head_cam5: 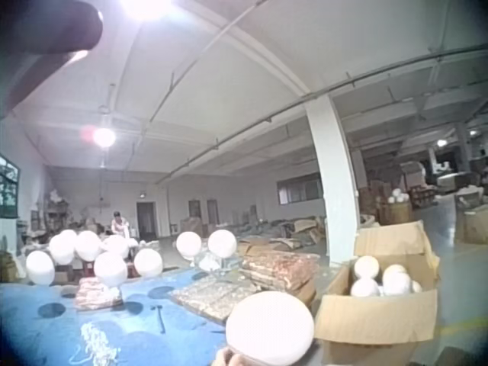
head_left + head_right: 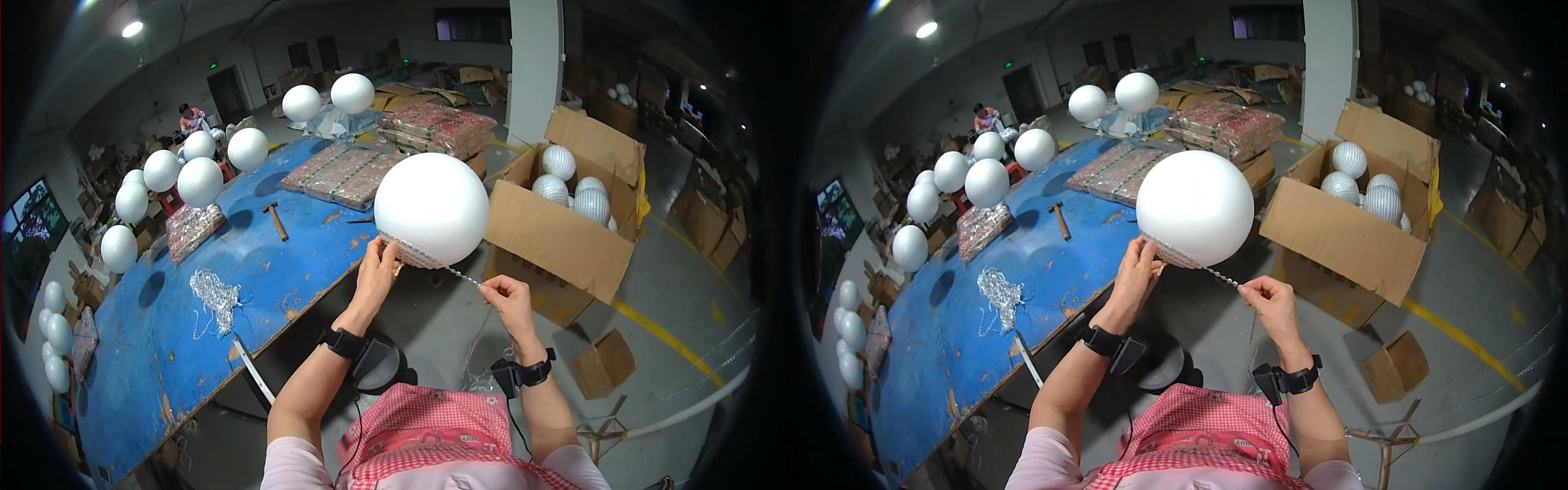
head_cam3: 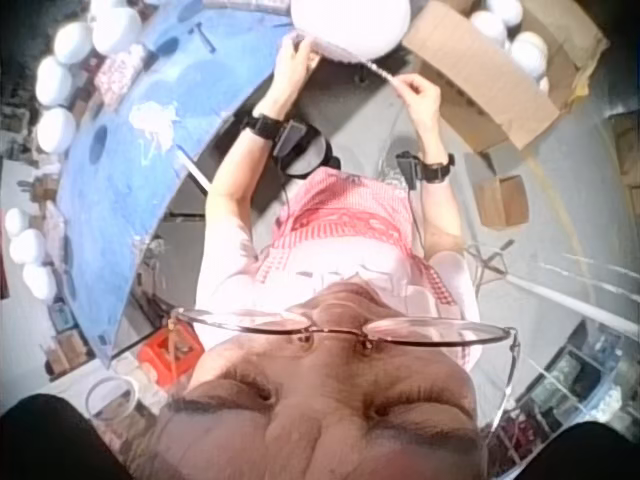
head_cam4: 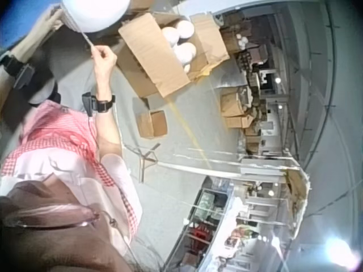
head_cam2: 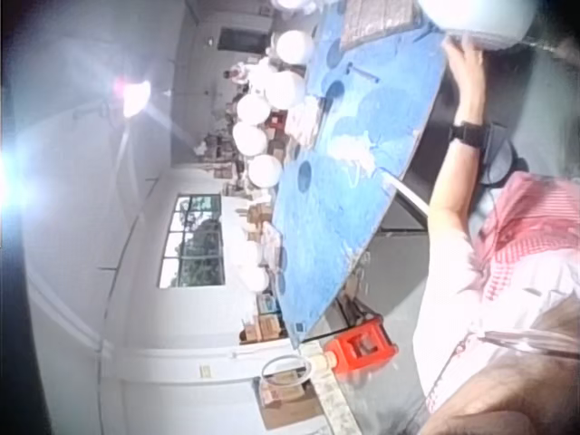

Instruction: The person wraps a string of beads around the circumference of a white foam ball, pressing them into the surface to secure them.

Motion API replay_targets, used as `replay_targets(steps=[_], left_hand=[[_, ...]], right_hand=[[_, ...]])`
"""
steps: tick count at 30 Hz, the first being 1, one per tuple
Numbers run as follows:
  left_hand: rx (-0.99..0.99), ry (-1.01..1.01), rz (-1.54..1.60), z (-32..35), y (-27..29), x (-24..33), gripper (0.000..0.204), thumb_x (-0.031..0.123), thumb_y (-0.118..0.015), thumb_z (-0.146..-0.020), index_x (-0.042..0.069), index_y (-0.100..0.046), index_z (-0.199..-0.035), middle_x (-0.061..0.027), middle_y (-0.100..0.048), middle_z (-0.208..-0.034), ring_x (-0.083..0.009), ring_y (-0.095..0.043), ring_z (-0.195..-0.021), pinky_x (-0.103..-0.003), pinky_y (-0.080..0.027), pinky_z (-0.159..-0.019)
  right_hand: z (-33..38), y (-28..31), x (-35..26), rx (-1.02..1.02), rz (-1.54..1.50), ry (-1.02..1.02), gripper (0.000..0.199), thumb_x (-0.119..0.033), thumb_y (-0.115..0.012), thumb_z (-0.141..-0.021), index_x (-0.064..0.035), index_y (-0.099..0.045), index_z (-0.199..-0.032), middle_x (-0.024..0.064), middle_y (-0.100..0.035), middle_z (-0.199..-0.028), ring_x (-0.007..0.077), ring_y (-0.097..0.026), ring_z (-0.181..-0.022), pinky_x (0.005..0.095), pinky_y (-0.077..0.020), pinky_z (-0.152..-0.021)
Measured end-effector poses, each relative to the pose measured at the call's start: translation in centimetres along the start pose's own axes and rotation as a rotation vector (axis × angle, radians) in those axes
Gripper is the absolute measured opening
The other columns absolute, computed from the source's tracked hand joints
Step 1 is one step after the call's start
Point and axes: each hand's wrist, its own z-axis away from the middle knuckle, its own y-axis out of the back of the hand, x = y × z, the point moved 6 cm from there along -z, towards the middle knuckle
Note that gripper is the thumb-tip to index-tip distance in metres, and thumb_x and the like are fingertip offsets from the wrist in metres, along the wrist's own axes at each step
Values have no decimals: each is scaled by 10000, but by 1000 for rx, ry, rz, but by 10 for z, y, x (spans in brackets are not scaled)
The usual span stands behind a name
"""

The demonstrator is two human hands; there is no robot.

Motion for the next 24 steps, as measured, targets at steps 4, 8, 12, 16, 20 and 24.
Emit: replay_targets(steps=[4, 8, 12, 16, 20, 24], left_hand=[[-91, 78, 168, 8, -3, 12, 493, 267, -541, -944, 4, -380, -1329, -115, -542, -1150, -123, -530, -865, -233, -455, -715], [-45, -133, -157, -6, 4, 4, 628, 347, -584, -916, -50, -340, -1337, -125, -558, -1139, -122, -552, -863, -243, -457, -724], [19, 60, 66, -2, 0, -3, 734, 432, -590, -899, -36, -270, -1366, -151, -572, -1108, -136, -593, -853, -248, -472, -704], [64, 100, 143, -5, 9, -6, 560, 483, -523, -920, 92, -324, -1268, -113, -583, -1005, -116, -581, -726, -232, -475, -661], [49, 87, 118, -3, 4, -1, 542, 485, -502, -930, 86, -334, -1256, -114, -573, -1035, -123, -582, -717, -234, -476, -666], [57, 31, 43, 2, 6, 5, 514, 493, -474, -940, 74, -389, -1226, -107, -552, -1089, -135, -567, -813, -252, -467, -735]], right_hand=[[2, -1, 5, -7, -6, -27, 108, -78, -663, -839, 15, -641, -787, -25, -566, -640, 40, -505, -588, 192, -420, -550], [3, -2, -7, 23, 3, -1, 107, -81, -666, -837, 13, -647, -791, -25, -570, -642, 39, -503, -587, 190, -415, -546], [-1, 2, -12, 33, 2, 32, 101, -79, -670, -834, 12, -656, -794, -26, -576, -642, 39, -502, -585, 194, -419, -546], [-5, 7, -3, 48, 9, 19, 87, -68, -674, -825, 14, -661, -798, -27, -584, -644, 39, -513, -589, 199, -427, -549], [-4, 14, -1, 57, 39, 44, 115, -99, -650, -848, 10, -665, -813, -12, -598, -651, 49, -528, -590, 202, -424, -544], [0, 10, -9, -43, 519, 41, 199, -157, -552, -913, -10, -651, -824, 9, -600, -643, 61, -524, -564, 218, -403, -513]])
